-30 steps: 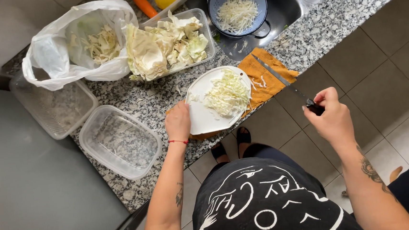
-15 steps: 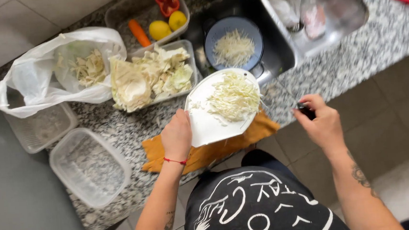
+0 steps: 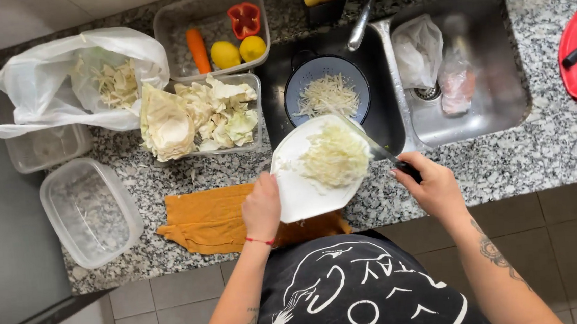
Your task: The person chops cabbage on a white cutting board using a knife. They transfer the chopped cabbage into a blue bowl in the sink. At one point, they pause to pet a dog that enters the frame.
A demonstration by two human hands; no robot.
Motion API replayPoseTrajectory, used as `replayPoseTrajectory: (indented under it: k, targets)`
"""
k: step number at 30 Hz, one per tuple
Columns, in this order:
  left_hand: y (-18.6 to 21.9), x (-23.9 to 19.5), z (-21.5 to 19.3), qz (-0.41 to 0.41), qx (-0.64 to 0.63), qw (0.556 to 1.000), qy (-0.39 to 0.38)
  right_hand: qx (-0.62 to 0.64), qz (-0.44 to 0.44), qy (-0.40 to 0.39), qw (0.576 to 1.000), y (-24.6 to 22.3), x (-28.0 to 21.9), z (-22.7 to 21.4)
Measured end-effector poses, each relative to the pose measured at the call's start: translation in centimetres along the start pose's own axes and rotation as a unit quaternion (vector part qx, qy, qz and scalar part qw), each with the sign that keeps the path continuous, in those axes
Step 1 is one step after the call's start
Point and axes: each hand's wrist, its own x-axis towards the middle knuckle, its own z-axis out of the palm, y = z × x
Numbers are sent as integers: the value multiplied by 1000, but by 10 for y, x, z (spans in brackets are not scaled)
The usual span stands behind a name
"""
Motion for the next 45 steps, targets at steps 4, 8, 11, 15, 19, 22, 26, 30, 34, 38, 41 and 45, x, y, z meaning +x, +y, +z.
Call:
replayPoseTrajectory:
  k: [4,8,11,15,19,22,26,30,34,38,41,45]
  targets:
    - [20,49,-4,-15,-41,999,5,-48,-73,-27,996,-3,6,0]
    - [20,103,5,17,27,999,43,-43,-104,-125,986,-16,23,6]
    - [13,131,19,51,55,996,44,-30,-114,-145,982,-13,53,22]
    - [-2,154,50,82,77,993,19,-3,-101,-118,988,16,99,57]
    - [-6,168,42,91,48,993,-50,-67,-28,-114,991,30,121,65]
    - [-8,174,43,96,56,992,-61,-47,-11,-72,996,16,111,50]
    - [-4,178,36,109,63,989,-74,-27,-61,-124,990,-21,70,36]
    - [-5,177,17,118,79,986,-88,-58,-93,-130,985,-14,79,52]
    - [-15,157,-24,117,79,986,-88,-156,-46,-88,983,29,113,51]
    - [-30,114,-70,96,126,983,-95,-265,-16,-81,961,43,131,30]
    - [-38,88,-94,72,120,985,-98,-311,-16,-101,945,40,146,42]
    - [-52,52,-124,-28,13,982,-188,-259,-27,-178,949,-15,130,34]
